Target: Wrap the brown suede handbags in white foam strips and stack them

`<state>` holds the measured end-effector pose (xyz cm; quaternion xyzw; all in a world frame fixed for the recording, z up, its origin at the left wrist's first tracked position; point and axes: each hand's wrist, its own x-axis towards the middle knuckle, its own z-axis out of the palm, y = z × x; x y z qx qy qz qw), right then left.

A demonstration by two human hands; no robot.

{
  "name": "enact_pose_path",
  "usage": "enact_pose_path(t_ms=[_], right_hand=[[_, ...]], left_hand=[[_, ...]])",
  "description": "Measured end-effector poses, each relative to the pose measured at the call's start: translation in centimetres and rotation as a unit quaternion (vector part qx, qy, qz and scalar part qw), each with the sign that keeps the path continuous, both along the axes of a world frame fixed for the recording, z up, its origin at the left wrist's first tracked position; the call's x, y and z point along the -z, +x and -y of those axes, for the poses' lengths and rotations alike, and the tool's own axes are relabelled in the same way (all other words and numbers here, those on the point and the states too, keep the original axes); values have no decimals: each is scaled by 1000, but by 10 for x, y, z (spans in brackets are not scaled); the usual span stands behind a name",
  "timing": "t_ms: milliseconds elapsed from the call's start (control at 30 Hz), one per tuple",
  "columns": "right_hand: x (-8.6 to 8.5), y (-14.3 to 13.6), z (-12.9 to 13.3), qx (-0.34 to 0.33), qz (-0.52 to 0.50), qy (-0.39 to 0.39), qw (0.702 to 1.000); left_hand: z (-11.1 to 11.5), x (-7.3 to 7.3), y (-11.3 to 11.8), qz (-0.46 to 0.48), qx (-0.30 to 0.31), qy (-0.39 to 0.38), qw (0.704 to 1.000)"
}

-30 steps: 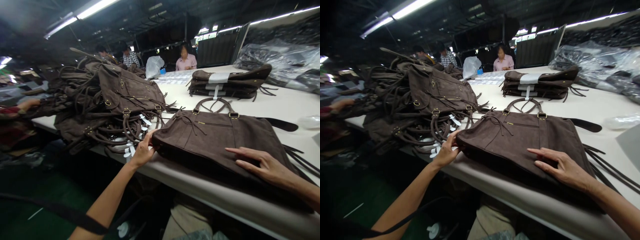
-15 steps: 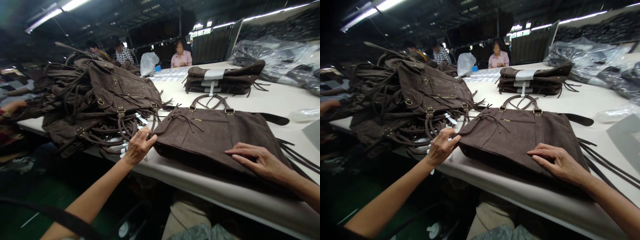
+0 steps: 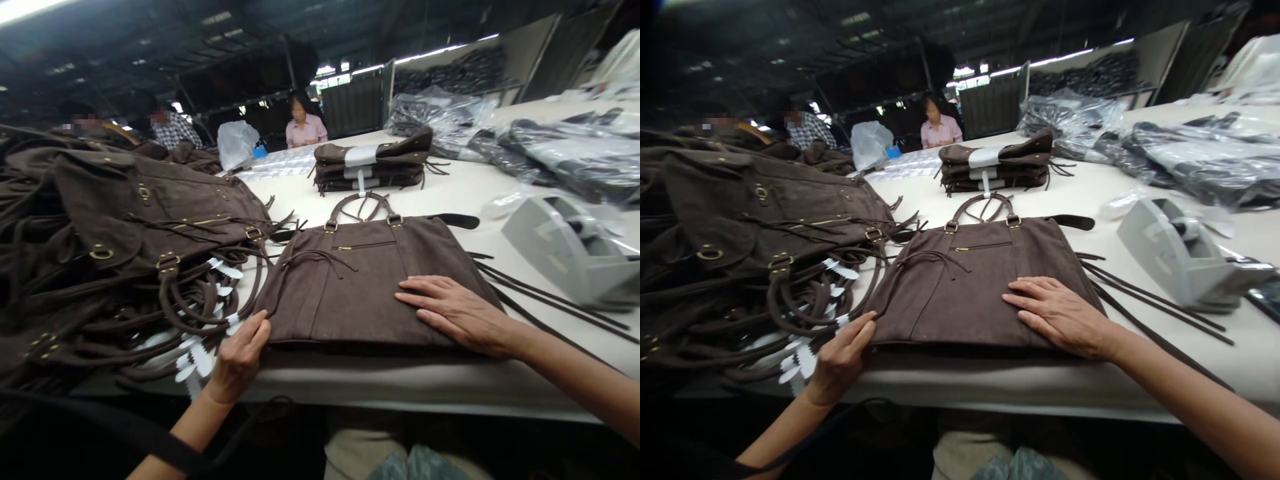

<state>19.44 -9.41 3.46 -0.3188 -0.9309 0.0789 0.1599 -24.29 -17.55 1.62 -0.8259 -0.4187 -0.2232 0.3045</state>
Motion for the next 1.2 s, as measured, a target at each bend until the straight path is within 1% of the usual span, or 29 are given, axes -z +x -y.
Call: enact_pose_path(t_ms=[67, 167, 200, 267, 333, 400, 433, 467, 500, 533, 567, 600, 633, 667, 700, 733, 800, 900, 967, 1033, 1100, 1167, 1200], right_hand=[[4, 0, 3, 12, 28, 10, 999], [5, -2, 7, 41, 45, -2, 998], [4, -3, 9, 47, 47, -11, 998], [1, -5, 11, 45, 49, -29, 997], [-2, -5, 11, 30, 47, -42, 998], [-5, -4, 11, 14, 43, -50, 998], [-6, -4, 11, 10, 41, -52, 998], [-7, -4, 12, 8, 39, -53, 998], [-7, -4, 12, 8, 37, -53, 998], [-7, -4, 12, 9, 35, -53, 998], [-7, -4, 12, 9, 31, -53, 998], [-7, -4, 12, 8, 28, -53, 998], [-7, -4, 12, 8, 25, -52, 998], [-7, -4, 12, 7, 23, -52, 998], [-7, -4, 12, 6, 22, -51, 998], [-7, -4, 12, 5, 22, -50, 998], [-8, -4, 12, 6, 23, -49, 999], [-10, -4, 12, 17, 26, -48, 998], [-9, -4, 12, 30, 29, -38, 998], [-6, -4, 15, 66, 25, -12, 997], [0, -5, 19, 146, 11, 29, 989], [6, -5, 26, 236, 2, 64, 970], [9, -5, 28, 270, 3, 73, 960]], left_hand=[[6, 4, -6, -9, -22, -34, 999], [17, 12, -20, -5, -59, -100, 993], [18, 14, -26, -5, -56, -108, 993], [14, 13, -40, -12, -19, -97, 995], [1, 1, -49, -34, 34, -89, 995], [-20, -21, -47, -65, 87, -104, 989], [-32, -35, -40, -87, 115, -124, 982], [-44, -50, -29, -103, 148, -126, 976], [-57, -65, -14, -119, 132, -148, 973], [-70, -78, 5, -136, 129, -181, 966], [-82, -90, 25, -141, 140, -213, 957], [-94, -98, 46, -130, 169, -233, 949], [-105, -103, 67, -120, 180, -252, 943], [-113, -104, 86, -105, 195, -260, 940], [-119, -101, 103, -92, 210, -269, 935], [-122, -95, 117, -80, 220, -278, 932], [-122, -74, 137, -57, 236, -299, 923], [-110, -39, 147, -53, 260, -324, 908], [-102, -24, 146, -67, 261, -326, 906], [-99, -18, 143, -70, 249, -322, 911], [-99, -19, 141, -72, 246, -326, 910], [-100, -22, 140, -93, 254, -341, 901], [-101, -23, 141, -103, 255, -349, 896]])
